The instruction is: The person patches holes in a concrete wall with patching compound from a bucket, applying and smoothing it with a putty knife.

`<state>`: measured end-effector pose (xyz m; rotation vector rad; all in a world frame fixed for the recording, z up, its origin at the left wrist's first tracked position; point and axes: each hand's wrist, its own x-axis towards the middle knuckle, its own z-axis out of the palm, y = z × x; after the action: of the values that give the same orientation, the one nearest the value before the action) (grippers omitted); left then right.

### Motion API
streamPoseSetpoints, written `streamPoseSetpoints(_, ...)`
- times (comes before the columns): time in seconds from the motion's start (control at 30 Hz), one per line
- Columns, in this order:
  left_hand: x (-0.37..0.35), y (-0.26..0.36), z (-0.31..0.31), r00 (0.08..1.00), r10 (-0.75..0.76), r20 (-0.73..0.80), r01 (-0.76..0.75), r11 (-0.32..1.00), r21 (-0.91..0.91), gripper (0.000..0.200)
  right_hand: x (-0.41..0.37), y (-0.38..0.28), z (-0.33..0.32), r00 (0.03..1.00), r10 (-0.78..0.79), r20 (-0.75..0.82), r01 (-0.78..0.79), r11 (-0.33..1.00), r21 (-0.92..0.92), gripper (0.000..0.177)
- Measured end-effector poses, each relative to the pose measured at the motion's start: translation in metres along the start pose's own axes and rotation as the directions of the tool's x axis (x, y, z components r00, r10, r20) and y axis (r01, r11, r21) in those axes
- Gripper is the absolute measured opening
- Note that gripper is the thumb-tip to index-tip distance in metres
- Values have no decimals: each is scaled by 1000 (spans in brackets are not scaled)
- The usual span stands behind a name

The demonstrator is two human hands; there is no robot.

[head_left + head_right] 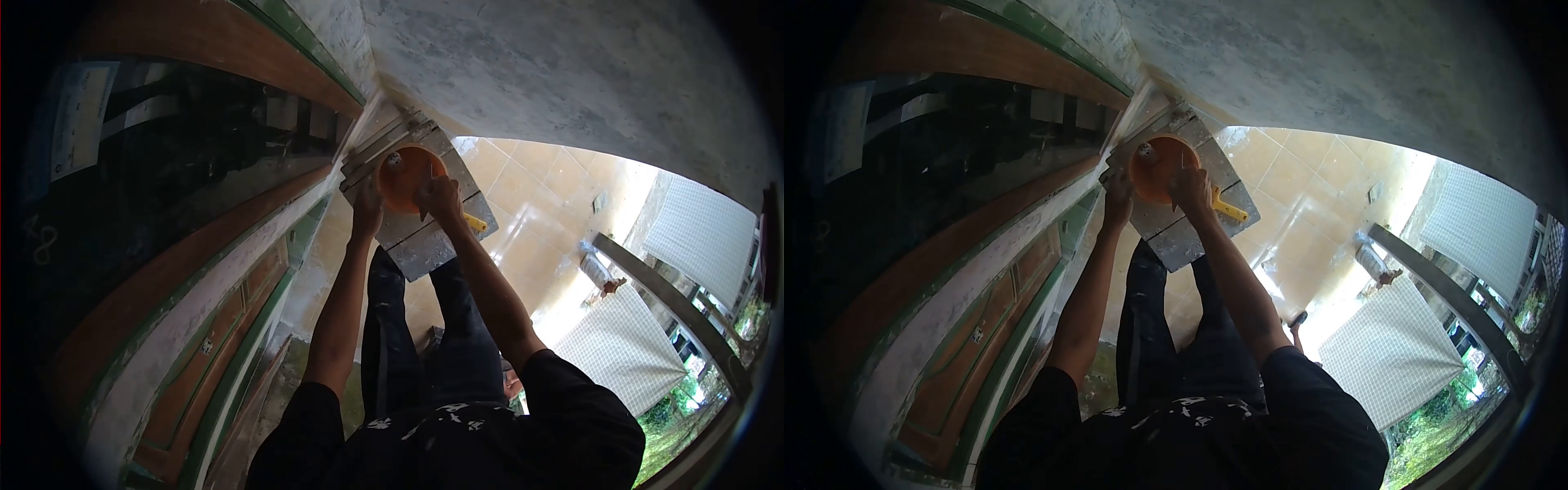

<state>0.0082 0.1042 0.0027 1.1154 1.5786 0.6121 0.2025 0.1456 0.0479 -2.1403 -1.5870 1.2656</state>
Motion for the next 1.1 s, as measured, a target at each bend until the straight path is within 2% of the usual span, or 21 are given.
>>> streamPoseSetpoints(0.07,5,-9,5,1000,-11,-4,11,1000,-27,56,6,-3,-7,985,84,149,-88,996,19,29)
streamPoseSetpoints(0.2,0,5,10,996,-86,-19,84,993,-88,62,34,12,-1,992,35,124,-31,999,-33,23)
streamPoseSetpoints(0.27,-1,6,10,996,-83,-15,81,992,-95,63,37,16,-5,994,102,46,-94,986,-137,23)
streamPoseSetpoints(0.3,-2,6,9,996,-83,-11,82,991,-102,64,35,20,-11,994,104,46,-97,986,-133,23)
streamPoseSetpoints(0.37,-4,6,8,994,-103,-20,101,990,-94,62,22,28,-32,987,160,2,-159,983,91,34)
streamPoseSetpoints(0.4,-3,6,7,992,-120,-35,117,989,-90,60,18,29,-43,976,219,6,-218,969,117,30)
streamPoseSetpoints(0.47,4,-11,4,994,-101,-36,97,989,-109,57,15,58,-50,973,211,-94,-187,957,220,25)
streamPoseSetpoints(0.6,20,-63,0,995,-38,-87,20,980,-197,51,30,158,-21,966,149,-212,-121,983,142,26)
streamPoseSetpoints(0.63,21,-55,-2,988,25,-155,-34,998,-60,38,35,187,-7,955,117,-274,-106,993,56,26)
streamPoseSetpoints(0.67,24,-65,-2,989,18,-149,-27,998,-57,38,37,204,0,941,79,-330,-95,995,-31,26)
streamPoseSetpoints(0.7,31,-75,-4,984,69,-163,-63,997,40,35,39,223,4,954,103,-283,-123,991,-54,35)
streamPoseSetpoints(0.73,39,-86,-5,978,120,-171,-97,986,136,33,44,230,6,954,107,-281,-127,990,-54,35)
streamPoseSetpoints(0.8,53,-103,-9,984,117,-131,-89,976,200,34,48,238,7,964,256,-67,-251,965,81,45)
streamPoseSetpoints(0.83,61,-116,-10,989,115,-94,-87,961,261,35,49,245,8,968,247,35,-249,966,65,55)
streamPoseSetpoints(0.9,74,-140,-10,993,118,25,-119,928,353,37,49,253,14,975,219,34,-221,970,101,55)
streamPoseSetpoints(0.93,76,-139,-7,993,114,24,-115,930,350,37,48,258,18,982,184,28,-187,973,139,54)
streamPoseSetpoints(1.0,83,-124,-2,991,130,-6,-106,835,540,31,50,265,22,988,154,5,-154,983,99,53)
streamPoseSetpoints(1.03,86,-132,1,991,131,-11,-105,838,535,31,50,268,23,992,122,-16,-121,991,63,53)
streamPoseSetpoints(1.1,94,-153,1,998,59,18,-56,758,650,41,49,274,23,993,114,6,-114,992,49,52)
